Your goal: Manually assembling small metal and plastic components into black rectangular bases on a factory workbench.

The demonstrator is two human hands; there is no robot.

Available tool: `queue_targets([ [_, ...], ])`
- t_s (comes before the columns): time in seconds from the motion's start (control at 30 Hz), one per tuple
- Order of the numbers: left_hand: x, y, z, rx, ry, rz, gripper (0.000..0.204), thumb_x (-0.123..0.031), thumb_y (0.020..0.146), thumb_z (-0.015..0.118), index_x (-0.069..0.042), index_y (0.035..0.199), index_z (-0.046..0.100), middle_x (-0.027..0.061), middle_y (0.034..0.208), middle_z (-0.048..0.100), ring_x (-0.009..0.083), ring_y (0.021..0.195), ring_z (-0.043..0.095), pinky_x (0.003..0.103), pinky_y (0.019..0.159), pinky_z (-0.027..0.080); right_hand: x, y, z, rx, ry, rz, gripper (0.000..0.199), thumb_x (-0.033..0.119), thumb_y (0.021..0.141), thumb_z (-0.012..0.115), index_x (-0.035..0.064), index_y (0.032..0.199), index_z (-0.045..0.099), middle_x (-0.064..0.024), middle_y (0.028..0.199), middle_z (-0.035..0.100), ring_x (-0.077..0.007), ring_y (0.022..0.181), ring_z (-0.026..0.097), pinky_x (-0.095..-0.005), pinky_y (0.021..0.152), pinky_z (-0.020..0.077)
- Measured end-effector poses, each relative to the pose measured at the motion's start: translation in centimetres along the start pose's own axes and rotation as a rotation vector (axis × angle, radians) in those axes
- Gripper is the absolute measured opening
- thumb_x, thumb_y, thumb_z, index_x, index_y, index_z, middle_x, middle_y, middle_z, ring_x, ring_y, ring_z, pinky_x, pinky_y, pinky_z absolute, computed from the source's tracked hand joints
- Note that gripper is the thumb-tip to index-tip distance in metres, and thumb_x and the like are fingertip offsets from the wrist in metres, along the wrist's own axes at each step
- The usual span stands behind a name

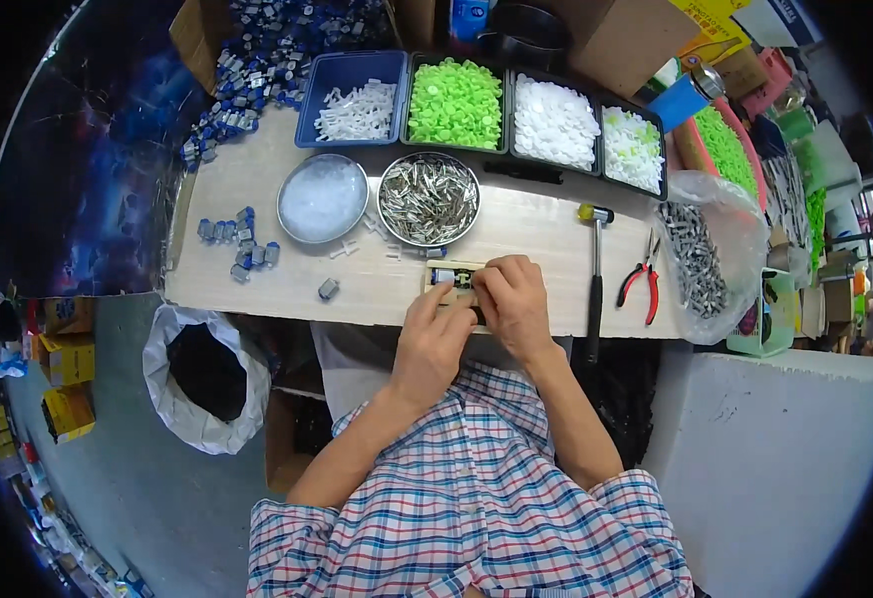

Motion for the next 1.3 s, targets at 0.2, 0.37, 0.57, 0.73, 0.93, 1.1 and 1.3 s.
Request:
queue_targets([
  [0.2,0.5,-1.0,1.4,0.132,0.163,0.041,0.012,-0.005,0.089,0.06,0.002,0.098,0.061,0.0202,0.133,0.064,0.0449,0.135,0.05,0.059,0.111,0.04,-0.1,-0.2,-0.3,0.02,0.022,0.0,0.018,0.004,0.079,0.074,0.0061,0.095,0.067,-0.0075,0.096,0.064,-0.0273,0.093,0.06,-0.0397,0.082,0.0459],
  [0.37,-0.3,-1.4,2.0,0.166,0.194,0.011,0.013,-0.006,0.09,0.059,0.003,0.1,0.061,0.0227,0.137,0.062,0.0448,0.141,0.046,0.061,0.113,0.036,0.1,0.3,-0.8,0.048,0.009,-0.005,0.02,0.004,0.079,0.074,0.0054,0.097,0.068,-0.0077,0.097,0.065,-0.0276,0.095,0.06,-0.04,0.082,0.0459],
  [0.57,-0.8,-0.8,2.2,0.16,0.284,0.007,0.011,-0.006,0.088,0.059,0.001,0.097,0.061,0.0225,0.134,0.063,0.0417,0.136,0.051,0.061,0.114,0.035,-5.0,3.0,-2.5,-0.042,0.112,0.022,0.018,-0.005,0.078,0.068,0.0015,0.095,0.065,-0.013,0.093,0.065,-0.034,0.092,0.062,-0.0426,0.082,0.0495],
  [0.73,-1.0,-0.5,2.2,0.154,0.253,-0.003,0.01,-0.006,0.09,0.059,0.001,0.097,0.061,0.0226,0.132,0.064,0.0418,0.135,0.052,0.061,0.113,0.036,-14.1,7.6,-5.2,-0.379,-0.154,0.249,0.011,0.002,0.087,0.068,0.0003,0.098,0.066,-0.015,0.094,0.065,-0.0302,0.088,0.064,-0.0388,0.081,0.0518],
  [0.93,-1.1,-0.3,1.7,0.172,0.23,-0.013,0.009,-0.006,0.092,0.061,0.001,0.097,0.061,0.0236,0.13,0.065,0.0431,0.134,0.052,0.061,0.112,0.037,-16.8,9.3,-5.9,-0.271,-0.365,0.259,0.011,0.005,0.087,0.07,0.0024,0.098,0.069,-0.0168,0.103,0.063,-0.0355,0.091,0.064,-0.0426,0.082,0.052],
  [1.1,-0.8,-0.2,1.2,0.169,0.158,0.003,0.009,-0.003,0.09,0.065,0.001,0.097,0.061,0.0237,0.13,0.065,0.0434,0.132,0.053,0.06,0.11,0.039,-16.8,9.7,-5.9,-0.271,-0.391,0.239,0.008,0.005,0.088,0.07,0.0024,0.095,0.069,-0.0173,0.099,0.064,-0.0368,0.091,0.064,-0.0434,0.08,0.0521],
  [1.3,-1.5,0.6,-0.3,0.083,-0.098,-0.03,0.008,-0.004,0.092,0.066,0.001,0.095,0.061,0.0239,0.119,0.066,0.043,0.124,0.058,0.051,0.103,0.047,-17.7,9.8,-5.8,-0.32,-0.326,0.229,0.008,0.006,0.09,0.068,0.0029,0.097,0.069,-0.0171,0.099,0.064,-0.0363,0.09,0.065,-0.0441,0.079,0.0523],
])
Point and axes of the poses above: each hand's wrist, its own y-axis towards the middle knuckle, its own z-axis out of the palm, x = y × z, the point moved 1 cm from there along y, towards the middle knuckle
